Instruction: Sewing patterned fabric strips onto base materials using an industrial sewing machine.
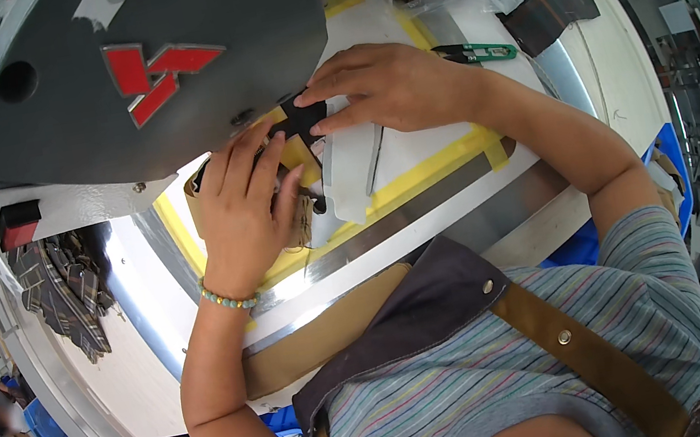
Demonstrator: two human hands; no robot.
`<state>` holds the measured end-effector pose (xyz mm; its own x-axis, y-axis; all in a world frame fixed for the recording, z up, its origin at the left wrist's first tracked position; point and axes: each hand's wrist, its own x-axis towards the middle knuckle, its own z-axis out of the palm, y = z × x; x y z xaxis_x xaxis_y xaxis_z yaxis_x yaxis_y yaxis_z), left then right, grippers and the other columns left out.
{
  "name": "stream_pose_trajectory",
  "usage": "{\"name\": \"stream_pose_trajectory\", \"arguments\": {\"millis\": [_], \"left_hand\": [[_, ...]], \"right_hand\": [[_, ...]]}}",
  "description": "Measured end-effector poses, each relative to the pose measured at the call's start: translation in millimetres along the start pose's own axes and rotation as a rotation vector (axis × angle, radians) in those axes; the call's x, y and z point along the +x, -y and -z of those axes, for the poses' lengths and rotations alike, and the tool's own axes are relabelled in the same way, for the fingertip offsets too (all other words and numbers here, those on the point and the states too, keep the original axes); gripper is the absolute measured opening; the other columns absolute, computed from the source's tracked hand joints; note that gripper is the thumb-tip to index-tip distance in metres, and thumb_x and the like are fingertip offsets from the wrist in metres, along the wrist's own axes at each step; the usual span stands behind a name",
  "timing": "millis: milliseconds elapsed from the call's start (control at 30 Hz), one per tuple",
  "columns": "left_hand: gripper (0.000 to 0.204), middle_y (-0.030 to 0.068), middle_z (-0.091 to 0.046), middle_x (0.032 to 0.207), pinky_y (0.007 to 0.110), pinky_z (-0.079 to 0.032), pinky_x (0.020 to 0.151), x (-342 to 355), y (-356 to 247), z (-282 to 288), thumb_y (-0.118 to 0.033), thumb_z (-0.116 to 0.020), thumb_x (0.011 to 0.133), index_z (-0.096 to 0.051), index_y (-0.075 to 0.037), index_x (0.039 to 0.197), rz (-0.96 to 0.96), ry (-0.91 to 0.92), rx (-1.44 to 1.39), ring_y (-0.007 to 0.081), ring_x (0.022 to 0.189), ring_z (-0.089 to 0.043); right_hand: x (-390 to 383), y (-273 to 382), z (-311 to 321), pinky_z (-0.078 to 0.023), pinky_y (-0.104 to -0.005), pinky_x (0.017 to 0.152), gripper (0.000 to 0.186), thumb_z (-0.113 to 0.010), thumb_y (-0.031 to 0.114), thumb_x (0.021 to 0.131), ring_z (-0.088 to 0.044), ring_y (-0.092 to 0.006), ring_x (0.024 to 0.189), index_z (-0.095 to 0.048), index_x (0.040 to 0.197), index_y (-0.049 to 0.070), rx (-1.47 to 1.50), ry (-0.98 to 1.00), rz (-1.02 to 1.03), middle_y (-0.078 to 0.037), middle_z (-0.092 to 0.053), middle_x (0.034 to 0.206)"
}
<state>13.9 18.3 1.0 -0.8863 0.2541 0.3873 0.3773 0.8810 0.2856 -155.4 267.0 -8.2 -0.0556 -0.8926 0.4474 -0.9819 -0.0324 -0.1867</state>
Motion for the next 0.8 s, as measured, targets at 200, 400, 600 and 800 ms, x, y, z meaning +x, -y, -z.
{"name": "stream_pose_trajectory", "arguments": {"millis": [200,400,600,800], "left_hand": [[0.042,0.0119,-0.074,0.140,0.044,-0.054,0.111,-1,3,5,-0.011,-0.081,0.092,-0.076,-0.001,0.132,-0.024,0.008,0.118,0.0338,0.130,-0.067],[0.044,0.0142,-0.073,0.141,0.044,-0.056,0.109,3,-2,7,-0.010,-0.082,0.091,-0.074,0.003,0.133,-0.036,0.028,0.151,0.0349,0.129,-0.068],[0.049,0.0158,-0.071,0.144,0.044,-0.056,0.109,4,-4,12,-0.010,-0.082,0.091,-0.071,0.004,0.137,-0.045,0.075,0.171,0.0361,0.128,-0.068],[0.049,0.0179,-0.070,0.144,0.044,-0.057,0.108,8,-4,14,-0.011,-0.080,0.092,-0.069,0.006,0.137,-0.050,0.106,0.192,0.0363,0.126,-0.068]], "right_hand": [[1,-1,-1,-0.059,-0.0396,0.107,0.038,-0.074,0.010,0.088,-0.069,-0.0265,0.127,-0.084,0.122,0.025,-0.025,-0.006,0.023,0.000,-0.072,0.144],[1,-3,-1,-0.059,-0.0396,0.107,0.038,-0.075,0.010,0.089,-0.068,-0.0259,0.128,-0.084,0.123,0.026,-0.048,-0.012,0.035,0.001,-0.071,0.145],[0,-3,-2,-0.057,-0.0402,0.109,0.044,-0.074,0.007,0.089,-0.066,-0.0246,0.131,-0.082,0.128,0.025,-0.033,0.006,0.032,0.001,-0.071,0.145],[1,-7,-2,-0.056,-0.0410,0.110,0.046,-0.073,0.005,0.089,-0.066,-0.0251,0.132,-0.081,0.130,0.025,-0.066,0.006,0.048,0.000,-0.071,0.145]]}}
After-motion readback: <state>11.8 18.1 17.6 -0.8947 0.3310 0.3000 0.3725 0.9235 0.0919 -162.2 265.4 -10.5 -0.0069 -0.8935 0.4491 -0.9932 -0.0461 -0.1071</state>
